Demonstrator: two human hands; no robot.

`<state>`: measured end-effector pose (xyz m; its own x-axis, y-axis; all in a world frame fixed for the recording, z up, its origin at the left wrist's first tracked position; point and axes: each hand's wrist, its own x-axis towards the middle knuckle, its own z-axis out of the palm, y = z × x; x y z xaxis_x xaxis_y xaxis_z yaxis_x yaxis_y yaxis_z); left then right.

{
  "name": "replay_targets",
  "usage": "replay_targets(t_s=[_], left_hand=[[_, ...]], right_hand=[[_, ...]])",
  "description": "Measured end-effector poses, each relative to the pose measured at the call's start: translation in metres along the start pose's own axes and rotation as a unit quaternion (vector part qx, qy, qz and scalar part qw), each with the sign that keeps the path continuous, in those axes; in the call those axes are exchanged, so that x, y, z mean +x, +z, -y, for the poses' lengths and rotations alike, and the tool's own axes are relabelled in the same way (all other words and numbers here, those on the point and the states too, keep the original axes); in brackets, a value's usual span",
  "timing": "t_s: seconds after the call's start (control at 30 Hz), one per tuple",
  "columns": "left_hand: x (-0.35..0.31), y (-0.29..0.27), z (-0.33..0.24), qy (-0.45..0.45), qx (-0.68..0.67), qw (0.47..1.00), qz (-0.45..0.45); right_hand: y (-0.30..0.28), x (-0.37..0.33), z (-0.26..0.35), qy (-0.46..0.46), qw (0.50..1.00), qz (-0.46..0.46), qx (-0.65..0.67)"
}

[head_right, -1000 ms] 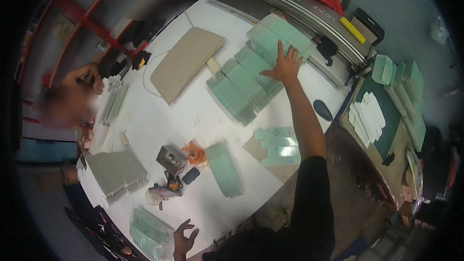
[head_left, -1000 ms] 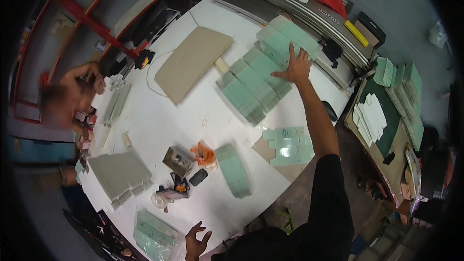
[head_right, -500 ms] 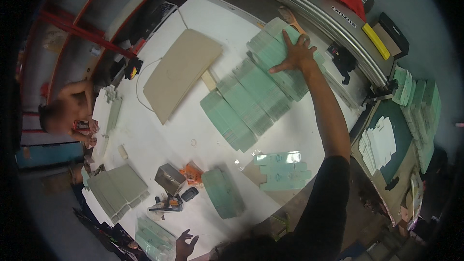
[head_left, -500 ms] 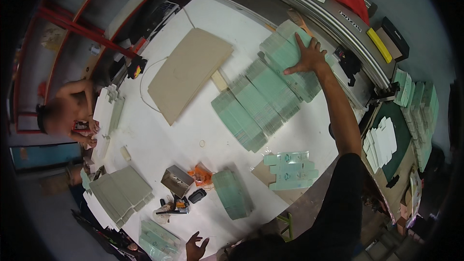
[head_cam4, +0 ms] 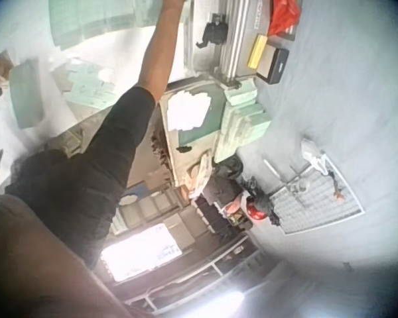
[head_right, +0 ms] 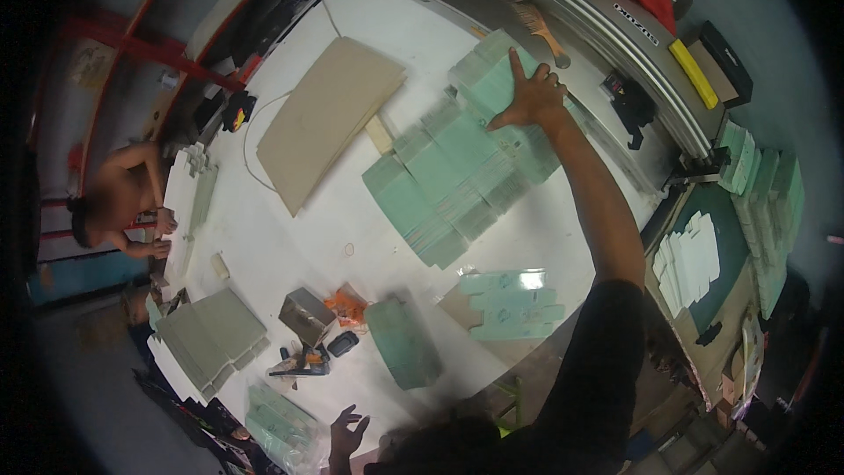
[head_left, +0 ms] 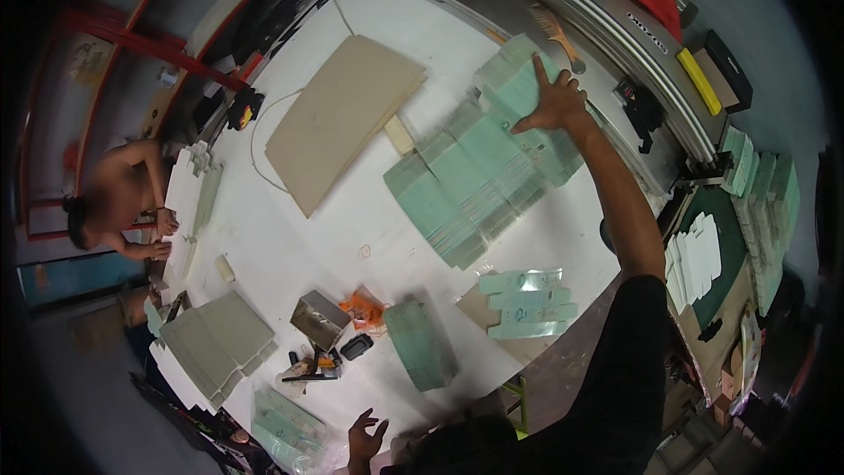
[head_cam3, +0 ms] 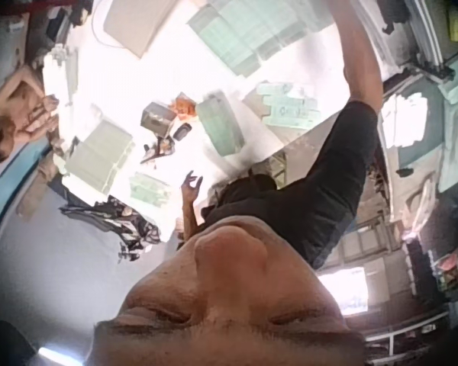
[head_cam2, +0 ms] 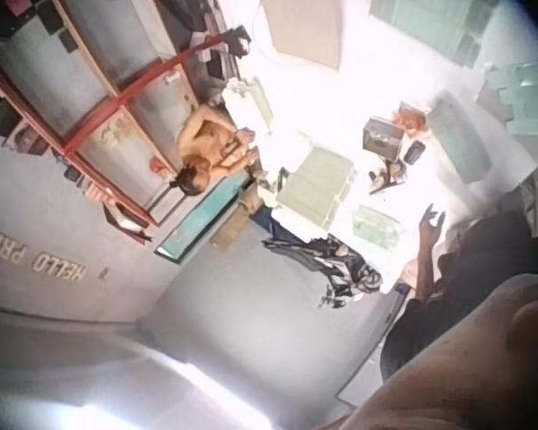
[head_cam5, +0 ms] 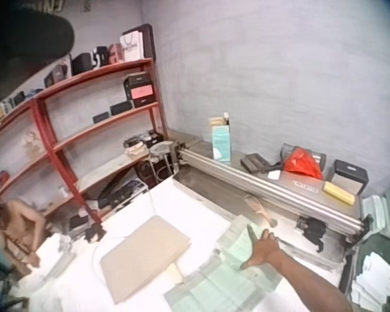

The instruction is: The person wraps stacks of light green rectangular items in a clear plastic bag on a white table. They repeatedly pick up stacks, place them into the bag, and smooth the plastic to enclose the items.

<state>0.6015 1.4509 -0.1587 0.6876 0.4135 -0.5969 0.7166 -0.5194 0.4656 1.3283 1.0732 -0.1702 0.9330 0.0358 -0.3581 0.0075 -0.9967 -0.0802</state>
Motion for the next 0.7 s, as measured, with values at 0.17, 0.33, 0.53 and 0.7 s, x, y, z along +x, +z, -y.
replay_targets(t_s=[0.17, 0.33, 0.53, 0.7], left_hand=[[-0.009, 0.01, 0.014, -0.048, -0.032, 0.998, -0.008], [-0.012, 0.014, 0.043, -0.036, -0.058, 0.998, -0.001], [-0.056, 0.037, 0.103, -0.117, -0.086, 0.989, 0.01], [-0.063, 0.084, 0.195, -0.092, 0.041, 0.989, 0.104]], right_hand=[[0.02, 0.021, -0.002, 0.0, 1.0, -0.022, 0.012], [0.014, 0.03, -0.042, -0.004, 0.994, -0.053, 0.093], [0.001, -0.079, -0.056, -0.206, 0.766, 0.05, 0.607], [0.139, -0.244, -0.105, 0.01, 0.651, 0.152, 0.743]])
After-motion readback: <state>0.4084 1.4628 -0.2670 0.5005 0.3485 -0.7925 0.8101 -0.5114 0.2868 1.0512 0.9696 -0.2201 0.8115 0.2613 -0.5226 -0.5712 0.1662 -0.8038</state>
